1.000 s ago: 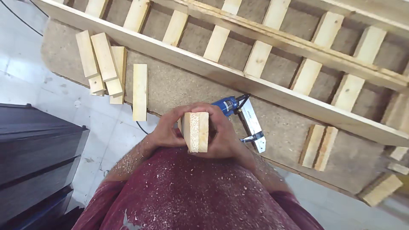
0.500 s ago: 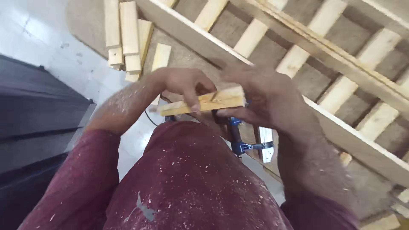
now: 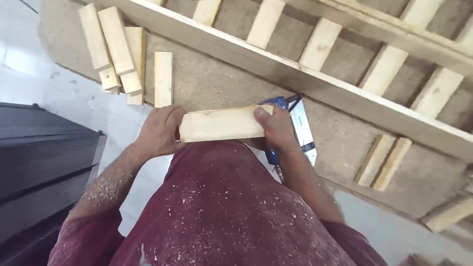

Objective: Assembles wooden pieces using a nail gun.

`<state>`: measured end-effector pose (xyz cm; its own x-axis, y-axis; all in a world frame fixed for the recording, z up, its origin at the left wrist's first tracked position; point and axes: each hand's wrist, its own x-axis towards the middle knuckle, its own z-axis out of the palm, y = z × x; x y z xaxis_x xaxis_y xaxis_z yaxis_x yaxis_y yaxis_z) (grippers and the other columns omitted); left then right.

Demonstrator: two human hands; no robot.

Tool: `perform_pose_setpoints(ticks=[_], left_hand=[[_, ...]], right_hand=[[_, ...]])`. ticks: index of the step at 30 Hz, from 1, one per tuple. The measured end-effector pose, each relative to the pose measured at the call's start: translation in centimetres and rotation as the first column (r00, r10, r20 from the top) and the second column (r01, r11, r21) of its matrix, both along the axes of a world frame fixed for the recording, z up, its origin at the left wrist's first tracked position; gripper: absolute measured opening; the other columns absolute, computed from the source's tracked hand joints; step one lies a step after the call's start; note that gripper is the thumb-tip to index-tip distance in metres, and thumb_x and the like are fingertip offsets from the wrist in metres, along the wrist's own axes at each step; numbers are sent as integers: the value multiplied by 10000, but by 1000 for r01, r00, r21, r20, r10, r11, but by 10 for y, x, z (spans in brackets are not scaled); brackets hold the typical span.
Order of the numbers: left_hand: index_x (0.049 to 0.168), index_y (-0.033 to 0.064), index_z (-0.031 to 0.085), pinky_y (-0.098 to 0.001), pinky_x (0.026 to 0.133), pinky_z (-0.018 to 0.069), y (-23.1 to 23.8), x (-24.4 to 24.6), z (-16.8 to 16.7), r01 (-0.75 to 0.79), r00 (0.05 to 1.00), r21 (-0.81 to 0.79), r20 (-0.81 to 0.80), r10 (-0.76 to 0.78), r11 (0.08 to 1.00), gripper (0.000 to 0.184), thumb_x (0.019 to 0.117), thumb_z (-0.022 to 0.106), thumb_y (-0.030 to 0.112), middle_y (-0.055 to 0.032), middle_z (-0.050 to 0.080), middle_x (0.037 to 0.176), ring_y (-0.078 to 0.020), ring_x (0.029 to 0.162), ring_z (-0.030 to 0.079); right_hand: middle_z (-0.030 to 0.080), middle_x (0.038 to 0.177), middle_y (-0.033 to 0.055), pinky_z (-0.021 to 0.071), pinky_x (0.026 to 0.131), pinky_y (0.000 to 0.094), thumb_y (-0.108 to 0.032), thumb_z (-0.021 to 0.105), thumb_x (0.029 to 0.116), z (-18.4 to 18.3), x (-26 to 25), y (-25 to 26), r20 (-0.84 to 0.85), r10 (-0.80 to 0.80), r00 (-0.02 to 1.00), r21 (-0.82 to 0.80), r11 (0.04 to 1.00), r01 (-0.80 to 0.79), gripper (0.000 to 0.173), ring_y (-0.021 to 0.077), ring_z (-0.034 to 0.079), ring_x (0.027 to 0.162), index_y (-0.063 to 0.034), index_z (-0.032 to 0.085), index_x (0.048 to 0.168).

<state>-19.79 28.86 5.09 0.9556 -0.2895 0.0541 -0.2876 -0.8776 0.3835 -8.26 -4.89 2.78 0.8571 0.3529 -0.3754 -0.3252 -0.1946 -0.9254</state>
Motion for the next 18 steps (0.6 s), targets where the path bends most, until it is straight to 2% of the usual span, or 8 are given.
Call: perform_pose_setpoints(ticks=[8,10,12,13,15,16,17,18], left_hand=[[1337,14,524,-531,946,508,2,-16,0,37,975,-5,221,-35,999,794,802,762,550,-235,640,1274,-371,1092,652],[1349,23,528,-590,1049,454,2,-17,8,28,989,19,143,-30,999,808,805,773,568,-231,612,1345,-396,1213,611],[1432,27,484,-680,1175,296,-5,-14,28,13,1000,28,-13,-13,1000,969,773,762,681,-235,493,1500,-426,1416,453],[1471,24,452,-681,1195,264,-12,-10,39,9,999,12,-46,-9,1000,1032,774,727,734,-239,444,1544,-419,1459,400],[1482,5,456,-643,1198,304,-33,-1,53,-3,999,1,-38,3,1000,1006,865,569,791,-243,460,1536,-397,1460,412],[1462,1,487,-621,1168,361,-44,6,55,-23,998,26,-62,24,999,957,914,483,786,-237,522,1475,-390,1404,480],[1408,15,549,-599,1078,453,-56,14,52,-53,991,89,-121,64,995,917,937,406,789,-210,619,1344,-375,1272,588],[1286,34,631,-593,882,545,-64,22,44,-67,976,156,-195,97,985,898,944,324,806,-179,702,1125,-369,1046,687]], right_hand=[[746,845,3,644,648,349,-617,747,845,16,-18,-2,87,15,996,27,999,-18,553,120,732,728,-119,683,1075],[750,860,-5,647,660,341,-562,759,861,18,-21,-1,114,11,993,54,998,-17,504,114,736,743,-119,673,1087],[750,865,-8,645,660,352,-549,758,867,20,-22,0,143,19,990,24,999,-22,494,112,733,745,-120,674,1098],[750,859,-8,645,654,354,-510,758,876,21,-23,1,152,25,988,9,1000,-26,454,110,733,738,-118,674,1088],[753,857,-13,643,641,346,-402,750,901,23,-28,7,169,48,984,5,999,-50,345,104,731,729,-112,677,1074],[754,863,-7,643,644,346,-357,750,910,23,-30,10,168,58,984,20,998,-62,311,107,731,733,-104,677,1075],[753,867,-5,641,648,341,-325,750,912,23,-32,13,161,65,985,32,997,-71,289,106,728,734,-100,675,1078],[748,858,-2,635,637,335,-305,748,914,23,-33,15,154,72,986,38,996,-79,273,104,722,721,-98,674,1076]])
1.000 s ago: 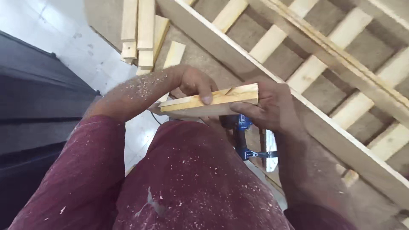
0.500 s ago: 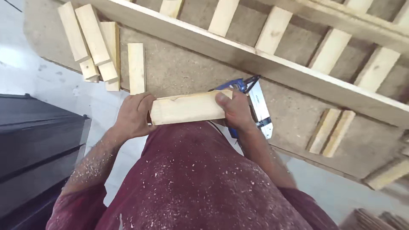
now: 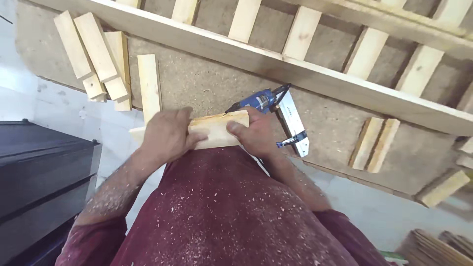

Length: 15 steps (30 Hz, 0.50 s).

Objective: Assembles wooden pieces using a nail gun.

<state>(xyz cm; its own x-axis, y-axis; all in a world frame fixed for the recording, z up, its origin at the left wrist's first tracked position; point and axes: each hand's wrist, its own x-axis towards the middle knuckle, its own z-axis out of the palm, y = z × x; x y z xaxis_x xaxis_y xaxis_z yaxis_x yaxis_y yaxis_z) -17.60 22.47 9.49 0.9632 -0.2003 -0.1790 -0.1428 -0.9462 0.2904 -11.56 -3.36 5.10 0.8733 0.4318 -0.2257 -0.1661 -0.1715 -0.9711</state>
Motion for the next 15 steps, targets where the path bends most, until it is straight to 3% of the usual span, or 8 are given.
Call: perform_pose_setpoints(ticks=[1,2,4,5,7,9,12,15], left_hand=[[1127,63,664,-588,685,555,-6,7,-9,-9,995,40,-101,13,999,914,924,237,844,-153,701,928,-370,846,709],[1050,78,663,-589,612,538,-9,13,-15,-11,980,56,-199,22,998,944,898,182,876,-146,682,847,-377,772,700],[1019,101,669,-595,596,530,-14,16,-21,-2,954,89,-299,28,996,985,859,137,914,-143,680,826,-382,763,700],[1023,105,676,-597,604,531,-16,15,-22,-1,950,94,-310,31,996,990,853,136,918,-142,685,837,-382,776,702],[1032,115,687,-597,618,536,-15,16,-22,-3,951,99,-307,33,995,990,852,139,920,-137,693,845,-374,788,705],[1022,108,687,-598,603,534,-15,17,-23,19,954,104,-300,13,994,995,855,132,917,-139,684,799,-374,761,705],[1003,107,674,-591,573,525,-19,23,-24,58,951,94,-309,-26,994,999,846,127,927,-125,661,748,-368,719,694],[1021,112,680,-593,578,525,-21,26,-25,69,945,76,-325,-41,995,1004,846,121,927,-116,664,753,-360,724,693]], right_hand=[[743,839,-5,627,624,331,-312,743,918,-1,0,0,-7,11,1000,-23,1000,-12,264,100,715,703,-103,678,1065],[741,820,-7,624,617,332,-352,737,921,-2,1,-2,-24,33,999,-72,997,-35,281,97,712,689,-110,683,1054],[745,851,-8,630,646,352,-456,732,903,-4,4,-12,-45,120,992,-198,972,-127,399,99,720,713,-135,664,1129],[749,942,-5,633,681,376,-493,757,859,-3,6,-20,-15,189,982,-273,944,-186,537,107,725,769,-153,623,1252],[631,1322,42,600,865,405,-549,816,768,3,15,-38,152,408,900,-436,845,-309,968,137,673,1041,-117,401,1527],[532,1458,159,502,1075,445,-556,829,759,5,24,-52,367,589,720,-548,762,-344,976,256,561,1313,-48,432,1493],[627,1301,208,504,1055,516,-474,804,770,2,38,-60,549,682,483,-620,720,-311,746,369,604,1247,-21,578,1318],[631,1282,222,523,1005,528,-557,770,759,-3,50,-62,604,700,382,-626,713,-316,784,381,624,1198,-10,588,1291]])
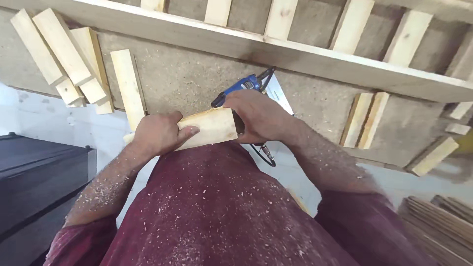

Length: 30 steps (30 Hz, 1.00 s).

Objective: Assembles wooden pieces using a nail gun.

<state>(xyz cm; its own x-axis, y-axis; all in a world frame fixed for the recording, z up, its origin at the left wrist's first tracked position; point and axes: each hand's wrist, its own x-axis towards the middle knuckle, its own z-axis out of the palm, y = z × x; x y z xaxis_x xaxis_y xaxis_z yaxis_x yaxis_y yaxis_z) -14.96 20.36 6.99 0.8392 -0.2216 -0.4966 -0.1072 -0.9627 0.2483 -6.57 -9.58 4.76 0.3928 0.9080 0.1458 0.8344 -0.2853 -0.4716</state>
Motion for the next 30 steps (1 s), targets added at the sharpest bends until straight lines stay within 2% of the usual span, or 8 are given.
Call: perform_pose_setpoints(ticks=[3,11,18,20,22,24,26,30], left_hand=[[994,108,676,-586,578,520,1,1,-1,0,1000,-13,6,0,1000,997,854,111,918,-113,655,739,-353,715,688],[969,107,675,-576,549,506,-2,-1,-1,-31,999,-19,29,31,999,989,848,131,924,-108,647,731,-342,682,675],[951,89,671,-569,531,507,-4,-2,-1,-3,996,1,94,3,1000,990,857,141,921,-115,645,717,-346,663,676],[977,84,679,-583,547,515,-7,-3,3,-15,995,48,96,10,999,992,856,158,919,-134,670,766,-367,693,691],[951,77,665,-576,526,508,-10,-6,10,-18,990,95,139,5,995,969,863,180,912,-143,663,766,-377,680,685],[893,69,641,-549,469,483,-15,-11,15,10,969,114,242,-38,993,925,884,221,893,-142,630,716,-370,619,660],[875,67,633,-527,445,469,-22,-14,20,42,947,130,310,-81,991,894,899,252,875,-137,611,691,-364,593,646],[857,58,627,-514,459,472,-25,-19,26,60,927,141,359,-108,988,880,907,274,863,-143,605,686,-368,612,651]], right_hand=[[621,1304,228,514,1034,510,-569,769,780,-8,7,-2,-45,39,998,64,997,-36,822,378,613,1220,-7,558,1341],[650,1248,183,523,1039,479,-479,791,765,-14,8,0,-154,42,987,120,993,-24,744,332,624,1209,-8,575,1299],[659,1227,200,535,1001,485,-403,796,790,-22,0,-3,-125,7,992,161,987,14,667,343,643,1169,9,593,1274],[623,1329,166,496,1075,485,-446,825,762,-11,1,-7,-260,-2,966,90,996,27,741,323,590,1266,-28,583,1325],[553,1455,86,442,1138,460,-607,825,689,9,8,-12,-448,-12,894,14,1000,20,907,254,497,1372,-94,579,1395],[634,1308,52,499,1049,452,-645,725,786,21,13,-9,-460,-24,888,47,998,51,725,216,568,1256,-117,682,1282],[679,1062,14,541,911,409,-506,621,950,30,9,2,-419,-101,902,-16,995,103,401,176,634,1058,-161,760,1099],[639,918,-12,528,766,375,-391,618,983,47,8,16,-458,-181,870,-145,981,128,252,138,622,894,-205,777,925]])
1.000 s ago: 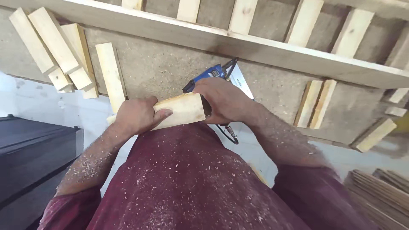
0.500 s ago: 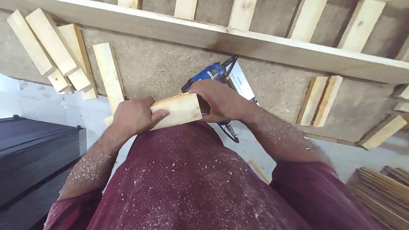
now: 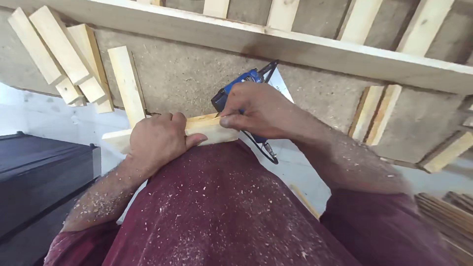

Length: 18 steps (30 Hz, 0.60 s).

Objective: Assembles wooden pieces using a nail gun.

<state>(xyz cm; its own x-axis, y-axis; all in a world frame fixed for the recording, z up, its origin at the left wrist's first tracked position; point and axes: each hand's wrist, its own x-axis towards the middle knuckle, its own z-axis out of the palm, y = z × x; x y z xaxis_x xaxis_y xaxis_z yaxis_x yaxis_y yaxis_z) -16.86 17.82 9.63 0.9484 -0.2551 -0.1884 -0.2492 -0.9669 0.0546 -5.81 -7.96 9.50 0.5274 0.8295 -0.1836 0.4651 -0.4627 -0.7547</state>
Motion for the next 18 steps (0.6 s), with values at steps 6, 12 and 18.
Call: perform_pose_setpoints(ticks=[6,12,18], left_hand=[[839,51,603,-501,471,474,-4,-4,6,55,998,8,36,-55,998,837,944,281,816,-148,593,681,-371,618,649],[827,42,587,-494,469,471,-9,-6,14,63,997,40,34,-65,997,819,959,284,791,-156,583,671,-381,611,646],[814,46,663,-523,476,481,-13,-2,17,104,990,56,92,-108,993,755,972,371,724,-173,629,670,-386,606,659]], right_hand=[[638,836,16,535,637,425,-336,573,1035,21,1,18,-13,65,998,-334,940,-66,263,186,641,763,-173,713,883],[537,659,30,467,518,423,-260,506,1040,32,2,34,-68,215,974,-464,858,-222,299,205,571,590,-122,609,796],[504,600,-36,395,463,272,-186,568,1042,96,5,78,-174,242,954,36,970,-239,282,64,471,505,-107,643,782]])
